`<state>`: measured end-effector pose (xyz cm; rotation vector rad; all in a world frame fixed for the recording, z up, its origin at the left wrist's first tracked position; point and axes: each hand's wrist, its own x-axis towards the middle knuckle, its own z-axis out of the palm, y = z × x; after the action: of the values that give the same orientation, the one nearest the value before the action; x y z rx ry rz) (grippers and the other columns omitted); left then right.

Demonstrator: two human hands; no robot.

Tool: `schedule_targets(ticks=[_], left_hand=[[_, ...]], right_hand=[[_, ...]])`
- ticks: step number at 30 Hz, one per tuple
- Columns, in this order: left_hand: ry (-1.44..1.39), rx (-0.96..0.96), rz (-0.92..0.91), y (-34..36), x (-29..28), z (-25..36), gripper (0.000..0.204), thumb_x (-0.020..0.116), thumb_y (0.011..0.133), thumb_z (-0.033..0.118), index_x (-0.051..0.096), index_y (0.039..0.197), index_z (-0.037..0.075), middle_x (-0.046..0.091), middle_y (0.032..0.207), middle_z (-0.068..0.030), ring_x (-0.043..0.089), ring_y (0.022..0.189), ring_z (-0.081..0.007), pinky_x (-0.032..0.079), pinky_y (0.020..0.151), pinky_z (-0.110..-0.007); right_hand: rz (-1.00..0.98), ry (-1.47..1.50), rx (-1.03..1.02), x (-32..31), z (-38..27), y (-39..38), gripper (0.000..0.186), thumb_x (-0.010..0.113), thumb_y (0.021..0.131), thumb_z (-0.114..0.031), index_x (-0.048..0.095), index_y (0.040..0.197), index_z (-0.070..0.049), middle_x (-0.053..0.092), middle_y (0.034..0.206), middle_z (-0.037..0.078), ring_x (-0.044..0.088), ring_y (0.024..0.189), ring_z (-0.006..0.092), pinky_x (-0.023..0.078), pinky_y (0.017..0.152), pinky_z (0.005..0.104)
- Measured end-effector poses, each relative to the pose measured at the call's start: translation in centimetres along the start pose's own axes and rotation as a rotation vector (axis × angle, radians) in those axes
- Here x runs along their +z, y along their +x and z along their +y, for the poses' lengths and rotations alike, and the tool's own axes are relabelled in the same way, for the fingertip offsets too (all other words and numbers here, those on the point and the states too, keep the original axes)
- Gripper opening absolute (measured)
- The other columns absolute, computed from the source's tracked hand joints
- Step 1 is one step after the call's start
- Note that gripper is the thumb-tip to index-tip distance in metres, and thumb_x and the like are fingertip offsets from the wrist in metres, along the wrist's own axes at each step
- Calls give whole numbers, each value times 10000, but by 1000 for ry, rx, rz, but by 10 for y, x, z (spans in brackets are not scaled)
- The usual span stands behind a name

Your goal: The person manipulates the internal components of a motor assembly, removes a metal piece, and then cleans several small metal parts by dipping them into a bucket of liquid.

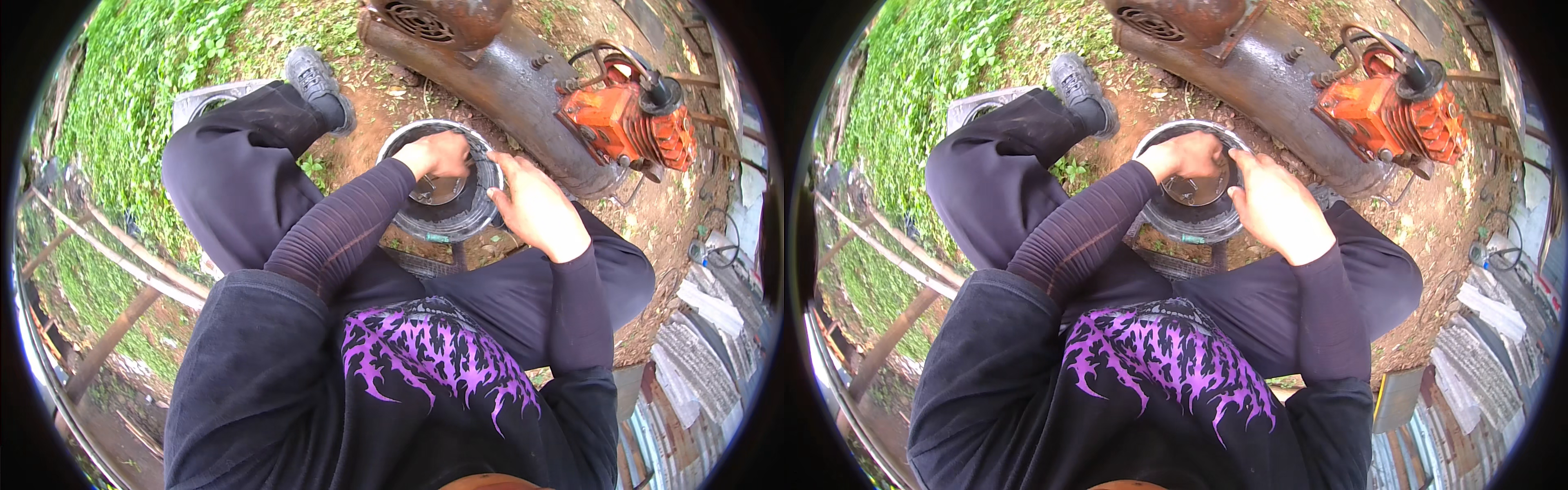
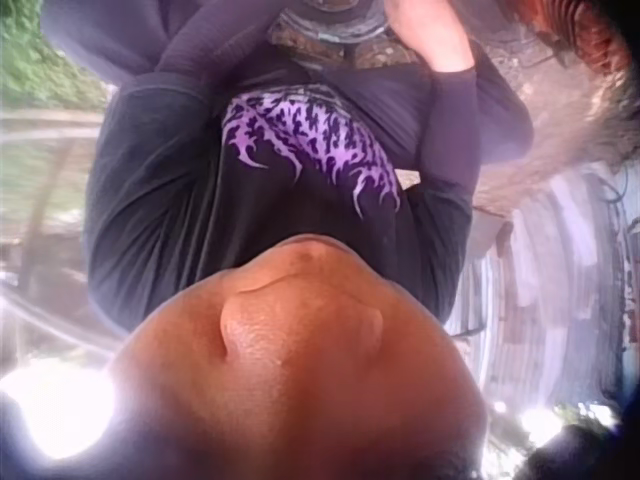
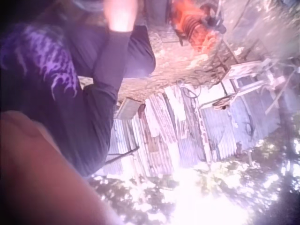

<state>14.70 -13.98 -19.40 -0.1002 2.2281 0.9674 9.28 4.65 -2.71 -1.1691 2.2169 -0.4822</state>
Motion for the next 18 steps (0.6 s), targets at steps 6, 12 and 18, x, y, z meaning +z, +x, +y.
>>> schedule_targets(ticks=[6, 12, 18], left_hand=[[207, -300, -62, 53, 69, -60, 333, 610, 914, 184, 724, 1160, -11, 701, 1212, -237, 692, 1134, -359, 569, 940, -428], [53, -513, 279, 88, 168, -89, 318, 491, 1001, 149, 644, 1253, 31, 664, 1280, -224, 709, 1098, -356, 581, 925, -449], [48, -415, 128, 88, 157, -98, 299, 654, 875, 130, 705, 1148, 20, 709, 1198, -206, 698, 1115, -360, 568, 957, -443]], right_hand=[[1, 0, 74, -7, 4, -7, 494, 679, 889, -114, 544, 1335, 49, 658, 1075, 253, 665, 1008, 406, 533, 904, 469], [-7, 25, 96, -11, 6, -7, 495, 670, 891, -100, 547, 1348, 46, 643, 1027, 223, 656, 967, 375, 523, 875, 445], [-51, 45, 111, -11, 9, -1, 505, 668, 897, -117, 542, 1360, 42, 643, 1040, 217, 658, 977, 369, 524, 878, 451]])
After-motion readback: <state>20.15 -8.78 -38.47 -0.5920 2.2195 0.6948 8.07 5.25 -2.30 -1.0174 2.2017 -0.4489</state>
